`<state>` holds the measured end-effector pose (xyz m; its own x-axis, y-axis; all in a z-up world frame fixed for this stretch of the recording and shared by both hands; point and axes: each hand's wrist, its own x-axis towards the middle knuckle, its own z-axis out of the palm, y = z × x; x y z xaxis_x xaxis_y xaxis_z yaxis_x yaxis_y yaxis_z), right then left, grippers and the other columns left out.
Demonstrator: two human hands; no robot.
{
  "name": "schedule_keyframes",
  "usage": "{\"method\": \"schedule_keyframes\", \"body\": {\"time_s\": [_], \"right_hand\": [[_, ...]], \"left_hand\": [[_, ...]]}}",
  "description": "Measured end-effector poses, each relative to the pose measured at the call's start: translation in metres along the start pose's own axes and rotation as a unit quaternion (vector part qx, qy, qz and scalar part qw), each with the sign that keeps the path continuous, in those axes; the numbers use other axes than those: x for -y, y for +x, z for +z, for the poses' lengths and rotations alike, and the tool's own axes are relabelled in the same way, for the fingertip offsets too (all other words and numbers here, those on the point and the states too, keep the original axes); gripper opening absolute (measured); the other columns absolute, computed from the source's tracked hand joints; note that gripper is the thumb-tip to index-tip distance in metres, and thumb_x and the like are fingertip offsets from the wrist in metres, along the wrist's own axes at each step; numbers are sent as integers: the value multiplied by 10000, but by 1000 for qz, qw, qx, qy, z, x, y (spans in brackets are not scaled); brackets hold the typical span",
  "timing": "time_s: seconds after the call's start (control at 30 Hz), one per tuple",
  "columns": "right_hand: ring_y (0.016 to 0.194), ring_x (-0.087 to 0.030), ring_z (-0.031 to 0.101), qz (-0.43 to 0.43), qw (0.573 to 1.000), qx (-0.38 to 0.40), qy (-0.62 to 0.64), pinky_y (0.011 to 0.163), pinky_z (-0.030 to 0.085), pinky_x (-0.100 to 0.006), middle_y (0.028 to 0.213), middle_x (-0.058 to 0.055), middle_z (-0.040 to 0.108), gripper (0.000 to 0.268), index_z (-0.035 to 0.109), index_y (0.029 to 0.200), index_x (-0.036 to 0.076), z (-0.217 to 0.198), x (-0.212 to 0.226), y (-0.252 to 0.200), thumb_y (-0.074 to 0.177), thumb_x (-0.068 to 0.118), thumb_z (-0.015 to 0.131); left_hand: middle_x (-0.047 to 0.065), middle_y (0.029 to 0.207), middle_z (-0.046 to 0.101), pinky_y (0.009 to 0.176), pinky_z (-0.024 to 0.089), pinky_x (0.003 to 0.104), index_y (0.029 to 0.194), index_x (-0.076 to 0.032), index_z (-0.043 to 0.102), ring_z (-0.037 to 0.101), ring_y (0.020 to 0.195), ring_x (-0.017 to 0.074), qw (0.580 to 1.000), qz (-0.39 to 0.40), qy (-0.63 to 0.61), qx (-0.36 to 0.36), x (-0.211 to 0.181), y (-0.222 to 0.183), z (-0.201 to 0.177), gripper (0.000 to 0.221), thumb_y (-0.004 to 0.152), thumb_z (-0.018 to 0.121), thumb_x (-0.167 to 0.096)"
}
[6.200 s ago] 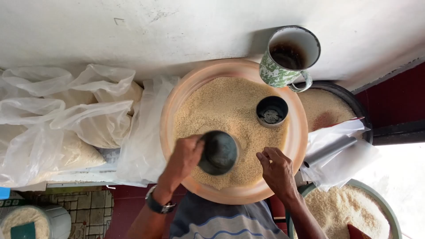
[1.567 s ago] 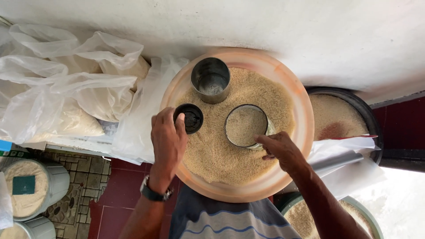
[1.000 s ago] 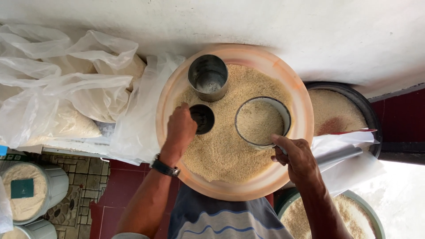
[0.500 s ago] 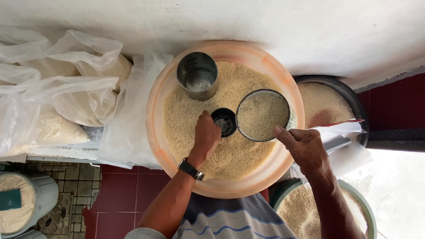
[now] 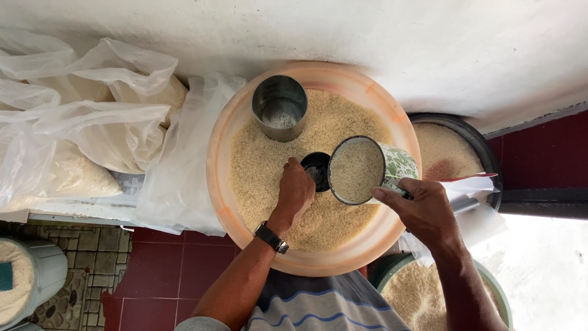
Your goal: Measuring rice with a cup and pouring it into plastic bags for retail or storage.
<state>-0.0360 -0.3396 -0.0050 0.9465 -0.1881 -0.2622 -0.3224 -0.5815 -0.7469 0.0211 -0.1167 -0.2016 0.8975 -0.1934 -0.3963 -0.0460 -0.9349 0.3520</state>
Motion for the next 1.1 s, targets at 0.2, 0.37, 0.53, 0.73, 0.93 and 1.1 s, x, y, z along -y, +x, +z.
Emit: {"method": "schedule_keyframes", "body": {"time_s": [0.2,0.37,0.53,0.73,0.93,1.1], "right_hand": [[568,-393,615,-172,970,-45,-165,558,456,-432,525,-189,494,393,567,716,46,-9,23,-12,904,307,793],[699,-378,654,-225,932,-87,-271,664,494,-487,565,-120,520,364,583,755,84,-7,36,-19,937,352,748],[697,-355,637,-261,938,-105,-202,723,527,-458,548,-97,536,370,568,727,78,2,-1,-3,897,298,814],[466,-338,534,-259,956,-121,-67,480,445,-331,470,-102,418,367,573,695,69,8,-17,14,853,201,877],[389,-277,484,-284,948,-136,-47,417,391,-297,421,-101,401,385,544,642,78,8,18,5,828,158,871],[392,-319,437,-327,933,-132,-76,412,371,-317,441,-139,383,386,516,625,44,3,30,-2,841,108,830]], "left_hand": [[312,1238,661,681,668,278,1534,94,400,739,964,221,983,33,-155,95,56,51,169,630,1116,480,-371],[310,1184,590,595,687,394,1469,86,407,721,924,299,990,11,-138,21,7,-10,3,569,1136,369,-374],[330,1202,549,530,688,424,1438,113,403,719,909,357,948,-36,-317,-3,13,-23,-16,695,1148,210,-488],[302,1093,602,580,707,466,1467,79,445,742,837,360,916,-13,-399,-36,27,-11,3,655,1164,222,-457],[332,1149,649,616,729,404,1529,106,342,769,843,317,860,-29,-509,6,11,-37,-23,642,1163,270,-417],[333,1038,650,603,733,374,1469,150,377,777,831,323,872,-36,-488,-6,-4,-49,-50,642,1148,262,-394]]}}
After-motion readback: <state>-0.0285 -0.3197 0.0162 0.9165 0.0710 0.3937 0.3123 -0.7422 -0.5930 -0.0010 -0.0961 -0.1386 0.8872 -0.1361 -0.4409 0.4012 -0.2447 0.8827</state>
